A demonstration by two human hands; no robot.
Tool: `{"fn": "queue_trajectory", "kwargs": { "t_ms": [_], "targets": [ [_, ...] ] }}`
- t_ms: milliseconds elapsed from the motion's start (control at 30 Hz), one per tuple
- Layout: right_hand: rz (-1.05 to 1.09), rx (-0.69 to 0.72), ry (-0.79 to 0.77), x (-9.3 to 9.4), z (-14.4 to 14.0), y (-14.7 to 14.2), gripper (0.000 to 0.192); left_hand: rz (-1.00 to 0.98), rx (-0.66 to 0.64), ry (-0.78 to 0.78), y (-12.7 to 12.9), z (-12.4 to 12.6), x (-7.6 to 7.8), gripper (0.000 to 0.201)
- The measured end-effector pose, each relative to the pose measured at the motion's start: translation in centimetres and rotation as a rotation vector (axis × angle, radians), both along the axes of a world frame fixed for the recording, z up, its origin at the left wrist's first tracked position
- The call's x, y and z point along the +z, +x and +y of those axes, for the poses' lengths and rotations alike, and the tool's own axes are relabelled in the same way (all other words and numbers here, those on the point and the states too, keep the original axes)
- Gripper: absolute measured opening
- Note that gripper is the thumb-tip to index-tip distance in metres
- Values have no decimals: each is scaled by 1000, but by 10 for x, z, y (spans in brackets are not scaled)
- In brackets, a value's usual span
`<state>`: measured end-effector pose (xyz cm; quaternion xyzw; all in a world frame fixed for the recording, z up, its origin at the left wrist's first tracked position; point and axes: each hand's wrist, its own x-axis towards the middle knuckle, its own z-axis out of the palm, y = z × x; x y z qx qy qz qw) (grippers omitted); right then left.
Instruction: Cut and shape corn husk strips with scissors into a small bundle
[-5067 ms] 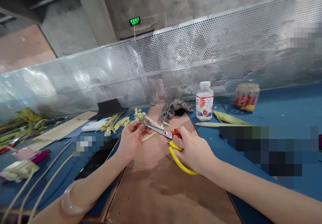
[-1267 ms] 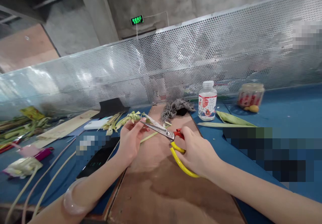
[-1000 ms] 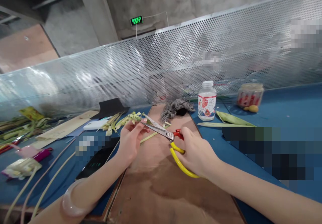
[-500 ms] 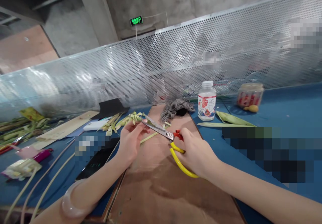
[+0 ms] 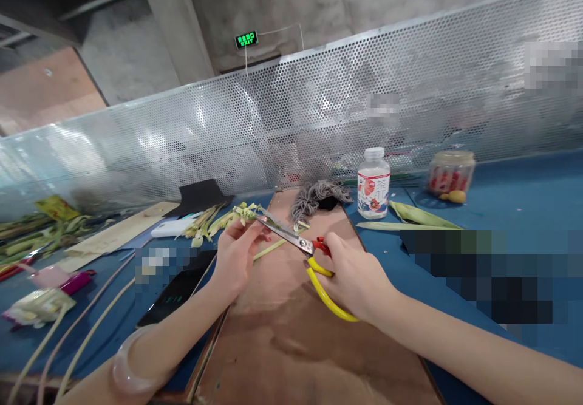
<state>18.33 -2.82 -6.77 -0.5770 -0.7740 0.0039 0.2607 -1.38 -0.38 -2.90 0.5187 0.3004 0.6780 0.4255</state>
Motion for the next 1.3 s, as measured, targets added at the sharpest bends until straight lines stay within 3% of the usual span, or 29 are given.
{"fn": "queue_trajectory", "kwargs": {
  "t_ms": [200,967,1300],
  "targets": [
    [21,79,16,2,-3,0,27,-12,-3,-4,0,-1,0,12],
    [65,153,-13,0,-1,0,26,4,-8,11,0,0,0,13],
    [28,65,25,0,0,2,26,4,-3,0,-1,1,1,12]
  ]
}}
